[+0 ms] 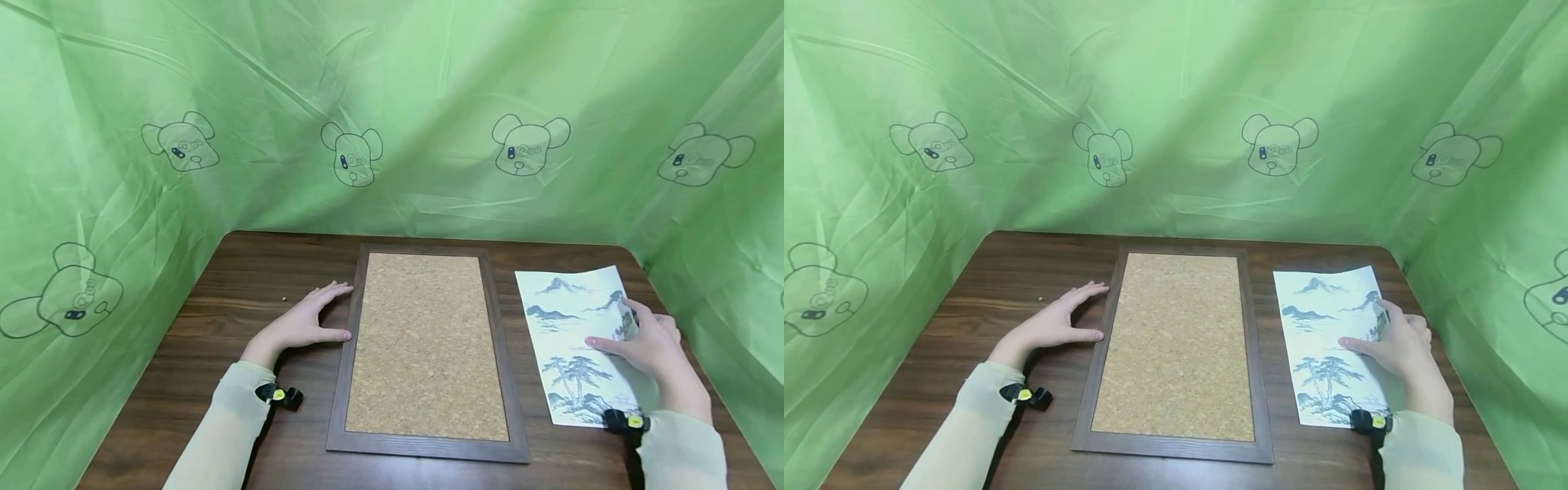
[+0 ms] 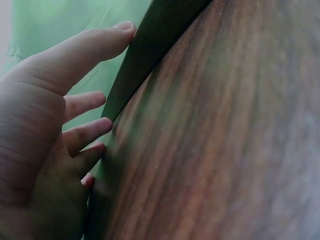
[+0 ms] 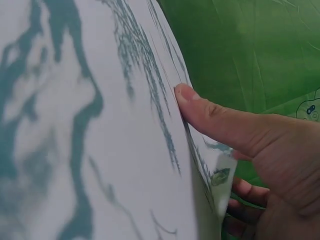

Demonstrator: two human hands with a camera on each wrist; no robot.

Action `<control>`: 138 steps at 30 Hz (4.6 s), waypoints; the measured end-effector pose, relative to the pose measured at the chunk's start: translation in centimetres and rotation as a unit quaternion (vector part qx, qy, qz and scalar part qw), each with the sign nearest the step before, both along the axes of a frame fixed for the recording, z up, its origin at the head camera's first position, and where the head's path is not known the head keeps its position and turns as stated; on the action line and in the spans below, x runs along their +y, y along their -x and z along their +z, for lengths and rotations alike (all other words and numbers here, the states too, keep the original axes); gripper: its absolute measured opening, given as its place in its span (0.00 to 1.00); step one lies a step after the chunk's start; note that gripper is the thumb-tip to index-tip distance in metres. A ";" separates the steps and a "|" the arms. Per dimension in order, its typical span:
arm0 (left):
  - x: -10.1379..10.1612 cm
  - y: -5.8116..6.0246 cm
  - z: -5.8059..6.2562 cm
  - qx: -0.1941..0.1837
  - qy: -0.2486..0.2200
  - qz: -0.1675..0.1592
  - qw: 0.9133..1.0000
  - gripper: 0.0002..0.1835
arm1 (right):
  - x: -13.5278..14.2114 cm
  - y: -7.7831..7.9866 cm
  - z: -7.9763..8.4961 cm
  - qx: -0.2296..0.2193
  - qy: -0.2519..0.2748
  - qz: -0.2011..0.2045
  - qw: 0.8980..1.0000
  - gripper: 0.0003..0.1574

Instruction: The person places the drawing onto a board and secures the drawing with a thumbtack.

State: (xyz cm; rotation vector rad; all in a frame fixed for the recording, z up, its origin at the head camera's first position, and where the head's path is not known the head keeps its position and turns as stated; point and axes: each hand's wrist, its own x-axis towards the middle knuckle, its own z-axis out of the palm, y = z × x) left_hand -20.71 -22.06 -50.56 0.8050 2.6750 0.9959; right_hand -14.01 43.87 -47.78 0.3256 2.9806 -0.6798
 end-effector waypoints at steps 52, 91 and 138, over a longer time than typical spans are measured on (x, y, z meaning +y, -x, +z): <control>0.1 -0.3 -0.4 -0.004 -0.003 -0.008 1.000 0.53 | -15.5 2.3 3.9 0.113 0.309 0.032 0.944 0.34; -0.1 0.1 -0.5 -0.002 0.009 0.002 1.000 0.53 | -21.6 3.1 2.1 -0.002 0.216 0.153 0.964 0.43; 0.0 0.1 -0.3 -0.001 0.006 0.005 1.000 0.53 | -21.5 2.8 2.8 -0.061 0.230 0.190 0.952 0.36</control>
